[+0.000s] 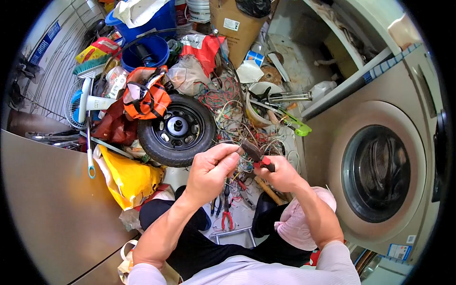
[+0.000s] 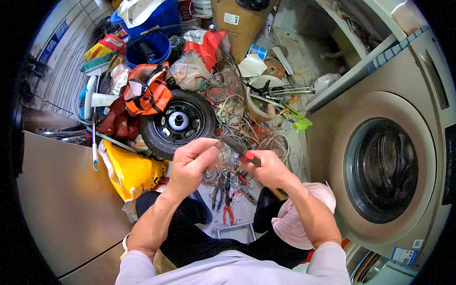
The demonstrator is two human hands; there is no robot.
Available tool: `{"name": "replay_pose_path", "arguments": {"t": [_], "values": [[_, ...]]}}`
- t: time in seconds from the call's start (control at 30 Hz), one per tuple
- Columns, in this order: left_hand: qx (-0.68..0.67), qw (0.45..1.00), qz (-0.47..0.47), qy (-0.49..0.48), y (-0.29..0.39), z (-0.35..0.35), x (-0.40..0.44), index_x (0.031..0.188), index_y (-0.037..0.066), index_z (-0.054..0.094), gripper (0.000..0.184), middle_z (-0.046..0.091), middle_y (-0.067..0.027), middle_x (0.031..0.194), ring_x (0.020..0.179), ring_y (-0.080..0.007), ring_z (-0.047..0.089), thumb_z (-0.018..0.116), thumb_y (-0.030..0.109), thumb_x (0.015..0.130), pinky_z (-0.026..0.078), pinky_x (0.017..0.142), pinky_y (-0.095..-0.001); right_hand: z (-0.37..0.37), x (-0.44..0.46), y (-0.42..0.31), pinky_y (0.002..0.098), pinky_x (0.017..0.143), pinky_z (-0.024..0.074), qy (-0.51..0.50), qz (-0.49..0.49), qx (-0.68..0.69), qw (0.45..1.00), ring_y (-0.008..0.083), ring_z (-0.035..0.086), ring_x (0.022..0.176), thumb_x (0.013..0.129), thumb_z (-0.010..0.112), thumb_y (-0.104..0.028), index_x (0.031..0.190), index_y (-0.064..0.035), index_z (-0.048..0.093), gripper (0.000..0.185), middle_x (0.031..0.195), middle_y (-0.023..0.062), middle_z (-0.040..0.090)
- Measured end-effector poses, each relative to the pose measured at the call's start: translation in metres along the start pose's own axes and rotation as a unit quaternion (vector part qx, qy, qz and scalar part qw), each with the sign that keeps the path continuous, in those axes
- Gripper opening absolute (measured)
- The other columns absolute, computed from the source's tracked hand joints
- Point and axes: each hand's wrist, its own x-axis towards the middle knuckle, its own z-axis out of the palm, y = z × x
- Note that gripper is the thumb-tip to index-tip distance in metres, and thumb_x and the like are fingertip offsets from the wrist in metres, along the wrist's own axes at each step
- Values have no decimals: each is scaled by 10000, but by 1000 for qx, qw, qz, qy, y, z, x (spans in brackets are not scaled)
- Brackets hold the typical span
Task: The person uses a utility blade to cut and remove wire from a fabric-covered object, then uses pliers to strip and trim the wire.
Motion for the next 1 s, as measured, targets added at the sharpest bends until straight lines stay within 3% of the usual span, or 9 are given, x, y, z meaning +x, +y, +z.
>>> {"name": "replay_pose_path", "arguments": {"t": [0.1,0.2,0.33,0.47,0.67,0.77,0.87,0.93,1.0], "values": [[-103,993,-49,-23,1,-4,-2,1129,-13,691,208,605,16,745,628,-55,502,620,101,970,370,561,-213,-1,-2,6,293,649,443,-163,74,188,966,111,523,698,883,645,-152,862,-23,652,130,737,-40,578],[-177,979,-79,-57,1,-5,-1,1141,-9,690,219,585,17,717,597,-55,472,622,117,976,332,536,-214,-4,-2,2,258,536,342,-195,115,220,949,74,429,601,896,649,-146,781,-68,567,161,674,-41,488],[-138,988,-58,-28,-4,-2,2,1089,-8,689,207,528,28,667,551,-51,405,604,157,997,284,504,-221,1,0,3,303,644,430,-161,97,189,964,104,486,677,887,651,-179,850,-29,652,155,705,-8,567],[-98,991,-85,21,-1,2,6,1024,2,693,194,489,48,624,525,-43,368,599,170,1001,263,489,-221,12,1,7,379,640,465,60,-29,0,998,253,573,649,862,698,-141,873,-14,632,143,690,91,605],[-53,989,-110,83,-14,8,12,984,4,709,179,489,62,605,502,-28,351,623,161,974,241,472,-228,9,3,13,439,666,488,264,-138,-262,918,416,616,726,826,731,-91,888,-15,634,137,793,203,663],[-103,989,-87,60,-5,8,10,995,2,712,161,494,59,604,498,-32,356,636,139,959,238,471,-231,7,-2,8,351,564,439,57,-14,9,998,201,558,595,885,690,-155,809,-2,576,205,630,58,527],[-155,984,-81,27,-5,3,8,1005,5,715,145,505,58,615,502,-37,364,644,118,949,236,475,-229,6,-2,-2,308,538,405,-145,141,214,956,110,495,595,919,656,-179,824,-31,607,183,630,4,498],[-146,985,-78,49,-10,1,10,1014,5,714,153,513,55,621,504,-38,366,641,126,955,238,477,-228,10,-1,0,319,544,416,-106,107,220,964,127,507,594,940,637,-188,828,-72,640,161,656,3,558],[-131,984,-105,67,-9,4,11,1028,5,712,172,513,55,614,510,-42,378,634,148,971,252,479,-231,15,5,12,326,593,459,68,-30,-3,997,149,541,641,965,628,-245,916,-80,661,175,701,-7,592]]}}
